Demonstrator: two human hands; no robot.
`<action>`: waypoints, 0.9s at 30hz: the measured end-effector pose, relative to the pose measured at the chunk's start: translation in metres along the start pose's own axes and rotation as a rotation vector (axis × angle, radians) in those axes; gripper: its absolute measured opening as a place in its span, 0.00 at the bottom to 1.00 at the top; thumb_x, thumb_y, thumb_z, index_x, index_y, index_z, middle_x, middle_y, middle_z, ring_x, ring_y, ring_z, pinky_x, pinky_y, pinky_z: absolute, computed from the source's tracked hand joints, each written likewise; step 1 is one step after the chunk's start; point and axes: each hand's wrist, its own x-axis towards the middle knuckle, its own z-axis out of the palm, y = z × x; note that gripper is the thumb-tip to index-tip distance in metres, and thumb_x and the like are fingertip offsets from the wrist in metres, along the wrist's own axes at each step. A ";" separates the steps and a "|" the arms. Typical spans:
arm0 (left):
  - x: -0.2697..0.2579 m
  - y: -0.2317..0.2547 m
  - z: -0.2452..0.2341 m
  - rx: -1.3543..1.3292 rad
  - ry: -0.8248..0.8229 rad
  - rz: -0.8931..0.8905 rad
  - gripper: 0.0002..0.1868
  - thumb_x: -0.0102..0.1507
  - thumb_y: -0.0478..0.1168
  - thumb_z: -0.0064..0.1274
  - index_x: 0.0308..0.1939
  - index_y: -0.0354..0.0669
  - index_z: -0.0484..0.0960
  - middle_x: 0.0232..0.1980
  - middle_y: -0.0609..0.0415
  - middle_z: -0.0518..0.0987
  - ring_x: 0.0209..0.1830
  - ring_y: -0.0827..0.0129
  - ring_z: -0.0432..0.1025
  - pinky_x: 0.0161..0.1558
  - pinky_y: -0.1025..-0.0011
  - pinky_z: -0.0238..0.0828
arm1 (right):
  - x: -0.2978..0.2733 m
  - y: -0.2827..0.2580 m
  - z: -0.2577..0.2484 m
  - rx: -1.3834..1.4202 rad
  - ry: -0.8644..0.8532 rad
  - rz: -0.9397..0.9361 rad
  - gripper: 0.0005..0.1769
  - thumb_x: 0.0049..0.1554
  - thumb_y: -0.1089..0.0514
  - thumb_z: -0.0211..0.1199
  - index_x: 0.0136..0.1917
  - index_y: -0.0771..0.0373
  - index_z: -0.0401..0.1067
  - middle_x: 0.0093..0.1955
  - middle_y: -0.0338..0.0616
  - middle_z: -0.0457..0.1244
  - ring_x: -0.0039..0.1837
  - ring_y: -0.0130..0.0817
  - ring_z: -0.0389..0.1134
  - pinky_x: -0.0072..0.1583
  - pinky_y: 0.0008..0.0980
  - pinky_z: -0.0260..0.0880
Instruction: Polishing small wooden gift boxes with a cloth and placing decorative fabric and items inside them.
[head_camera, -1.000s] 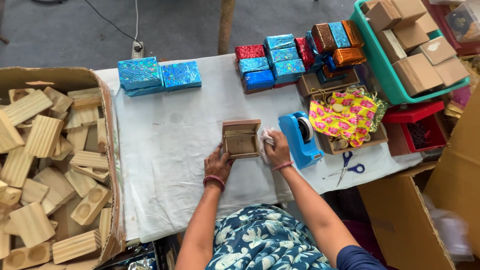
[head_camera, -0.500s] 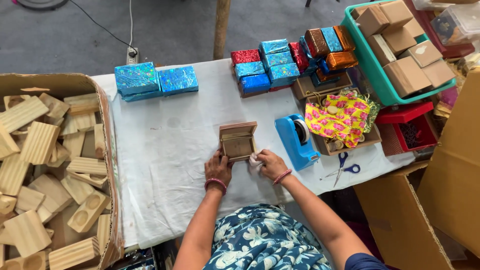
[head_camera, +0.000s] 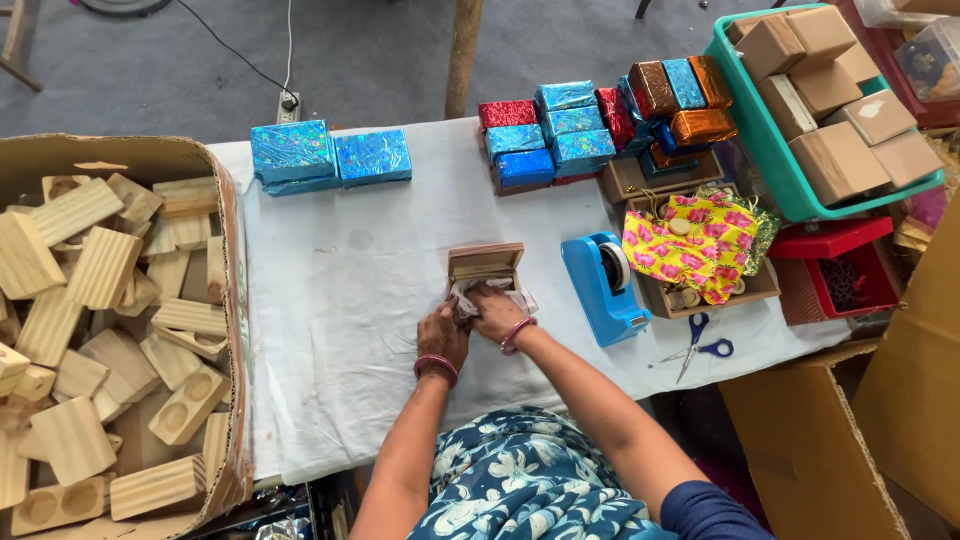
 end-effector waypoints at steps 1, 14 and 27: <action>-0.002 0.001 0.002 -0.002 0.002 -0.001 0.35 0.58 0.38 0.62 0.68 0.46 0.65 0.65 0.47 0.75 0.60 0.50 0.71 0.61 0.52 0.62 | 0.000 0.010 -0.002 -0.003 -0.001 0.000 0.28 0.48 0.57 0.64 0.63 0.62 0.70 0.65 0.59 0.61 0.65 0.61 0.61 0.66 0.50 0.63; 0.003 -0.001 0.012 0.151 -0.041 -0.017 0.40 0.58 0.48 0.64 0.72 0.46 0.66 0.61 0.51 0.77 0.57 0.57 0.72 0.58 0.55 0.63 | 0.003 -0.002 -0.020 -0.228 0.038 0.014 0.16 0.50 0.62 0.60 0.51 0.55 0.80 0.57 0.49 0.66 0.59 0.49 0.67 0.61 0.44 0.69; 0.003 -0.002 0.011 0.129 -0.066 -0.038 0.42 0.58 0.45 0.63 0.73 0.41 0.62 0.56 0.48 0.79 0.53 0.53 0.74 0.57 0.54 0.64 | 0.010 -0.020 -0.024 -0.056 0.170 -0.157 0.25 0.44 0.68 0.61 0.57 0.57 0.75 0.58 0.47 0.67 0.65 0.51 0.64 0.65 0.44 0.65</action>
